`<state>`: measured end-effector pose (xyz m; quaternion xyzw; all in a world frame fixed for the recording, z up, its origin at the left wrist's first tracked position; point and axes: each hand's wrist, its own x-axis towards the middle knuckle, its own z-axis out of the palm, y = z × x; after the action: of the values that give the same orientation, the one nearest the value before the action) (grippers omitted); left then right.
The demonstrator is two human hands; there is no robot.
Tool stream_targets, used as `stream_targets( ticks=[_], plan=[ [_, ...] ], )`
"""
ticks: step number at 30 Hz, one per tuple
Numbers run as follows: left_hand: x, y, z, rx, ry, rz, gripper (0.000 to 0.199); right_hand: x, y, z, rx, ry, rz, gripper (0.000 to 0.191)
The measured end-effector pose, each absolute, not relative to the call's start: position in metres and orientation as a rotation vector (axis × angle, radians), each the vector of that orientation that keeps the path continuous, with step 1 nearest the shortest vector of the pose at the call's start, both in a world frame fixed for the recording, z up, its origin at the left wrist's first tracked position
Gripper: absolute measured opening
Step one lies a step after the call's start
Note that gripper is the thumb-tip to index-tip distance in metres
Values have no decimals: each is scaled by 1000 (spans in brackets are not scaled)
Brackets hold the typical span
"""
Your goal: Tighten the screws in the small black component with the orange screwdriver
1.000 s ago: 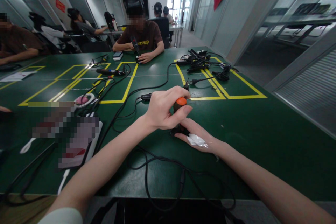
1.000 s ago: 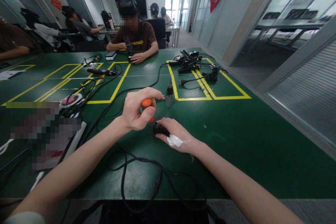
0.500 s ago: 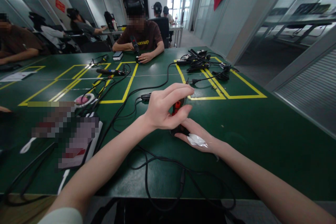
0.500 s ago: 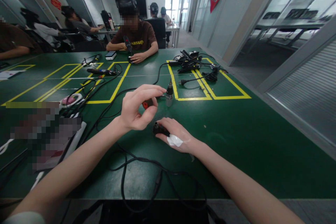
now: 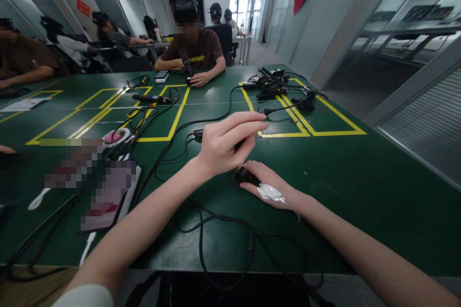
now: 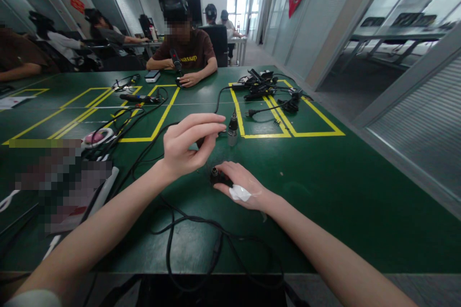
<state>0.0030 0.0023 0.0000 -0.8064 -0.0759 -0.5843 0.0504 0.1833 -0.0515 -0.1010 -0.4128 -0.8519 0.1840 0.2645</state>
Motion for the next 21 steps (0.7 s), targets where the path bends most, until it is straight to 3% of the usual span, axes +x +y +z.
stream_targets(
  ticks=[3, 8, 19, 21],
  plan=[
    [2, 3, -1, -2464, -196, -1788, 19, 183, -52, -100, -1111, -2298, 501, 22],
    [0, 2, 0, -2542, -133, -1821, 31, 184, -52, -100, -1107, -2296, 515, 23],
    [5, -9, 7, -2542, -224, -1725, 8, 184, -52, -103, -1116, -2282, 529, 18],
    [3, -9, 10, -2564, -238, -1701, 13, 184, -52, -104, -1121, -2276, 523, 18]
  ],
)
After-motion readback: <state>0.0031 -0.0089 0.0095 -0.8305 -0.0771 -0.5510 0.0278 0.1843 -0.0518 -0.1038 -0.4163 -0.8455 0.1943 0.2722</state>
